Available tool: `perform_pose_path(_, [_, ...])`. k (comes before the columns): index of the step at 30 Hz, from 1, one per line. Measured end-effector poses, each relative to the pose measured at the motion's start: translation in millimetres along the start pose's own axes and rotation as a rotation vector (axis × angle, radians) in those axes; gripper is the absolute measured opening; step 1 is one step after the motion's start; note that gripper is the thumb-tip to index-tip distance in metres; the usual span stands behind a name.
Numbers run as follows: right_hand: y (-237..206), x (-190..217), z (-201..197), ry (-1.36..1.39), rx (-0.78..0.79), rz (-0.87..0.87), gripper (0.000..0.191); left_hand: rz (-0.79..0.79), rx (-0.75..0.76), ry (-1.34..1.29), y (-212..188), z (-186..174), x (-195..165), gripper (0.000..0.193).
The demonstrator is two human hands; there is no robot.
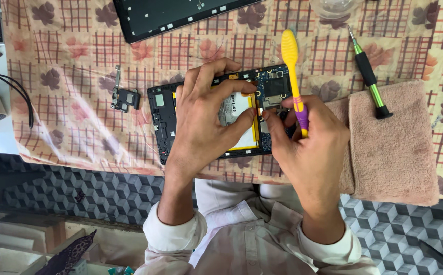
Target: The person uses a toothbrush to clean the internal components of a disassembled tablet, then uses a screwdriver to adjust connectors and parts on the motherboard. The person works on the device placed on a table with other disassembled parts nearby.
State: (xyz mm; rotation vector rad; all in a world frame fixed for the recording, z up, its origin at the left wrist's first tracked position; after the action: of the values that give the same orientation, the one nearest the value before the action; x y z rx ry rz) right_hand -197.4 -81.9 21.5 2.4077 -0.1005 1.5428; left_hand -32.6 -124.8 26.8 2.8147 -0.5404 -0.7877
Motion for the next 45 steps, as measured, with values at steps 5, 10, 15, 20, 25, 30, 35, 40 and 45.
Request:
perform_pose_path(5, [2,-11,2,0.07,0.001,0.129,0.02,-0.018,-0.003,-0.01,-3,1,3,0.033])
perform_pose_path(10, [0,-10,4,0.061,0.015,0.124,0.018,-0.035,-0.035,0.002,-4,1,2,0.028])
perform_pose_path(15, [-1,-9,-1,0.124,0.024,0.095,0.007,-0.05,-0.062,0.013,-2,-1,0,0.03])
perform_pose_path(20, [-3,-11,-5,0.114,0.029,0.111,0.007,-0.054,-0.031,0.004,-1,-1,1,0.03])
perform_pose_path(25, [-4,-13,-3,0.151,0.042,0.127,0.009,-0.057,-0.025,0.014,-2,0,1,0.029])
perform_pose_path(30, [-5,-16,-3,0.197,0.045,0.156,0.01,-0.038,-0.042,0.026,-3,-2,-4,0.029])
perform_pose_path(35, [-6,-14,-3,0.212,0.055,0.133,0.011,-0.04,-0.044,0.044,-1,-2,-6,0.032])
perform_pose_path(40, [-6,-15,-3,0.221,0.065,0.149,0.01,-0.057,-0.025,0.041,0,0,-5,0.033])
perform_pose_path(45, [-5,-14,-3,0.23,0.065,0.139,0.01,-0.059,-0.029,0.033,1,0,-4,0.035])
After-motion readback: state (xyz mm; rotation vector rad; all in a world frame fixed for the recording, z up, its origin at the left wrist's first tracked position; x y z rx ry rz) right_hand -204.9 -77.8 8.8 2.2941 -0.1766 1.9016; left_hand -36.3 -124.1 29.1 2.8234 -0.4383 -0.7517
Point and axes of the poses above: each hand's wrist, its own y-axis towards the middle knuckle, its own z-axis out of the palm, x = y × z, the point moved 10 cm from there along y, towards the middle knuckle, and after that the axes turned 12 degrees about y, right-handed, at the moved point
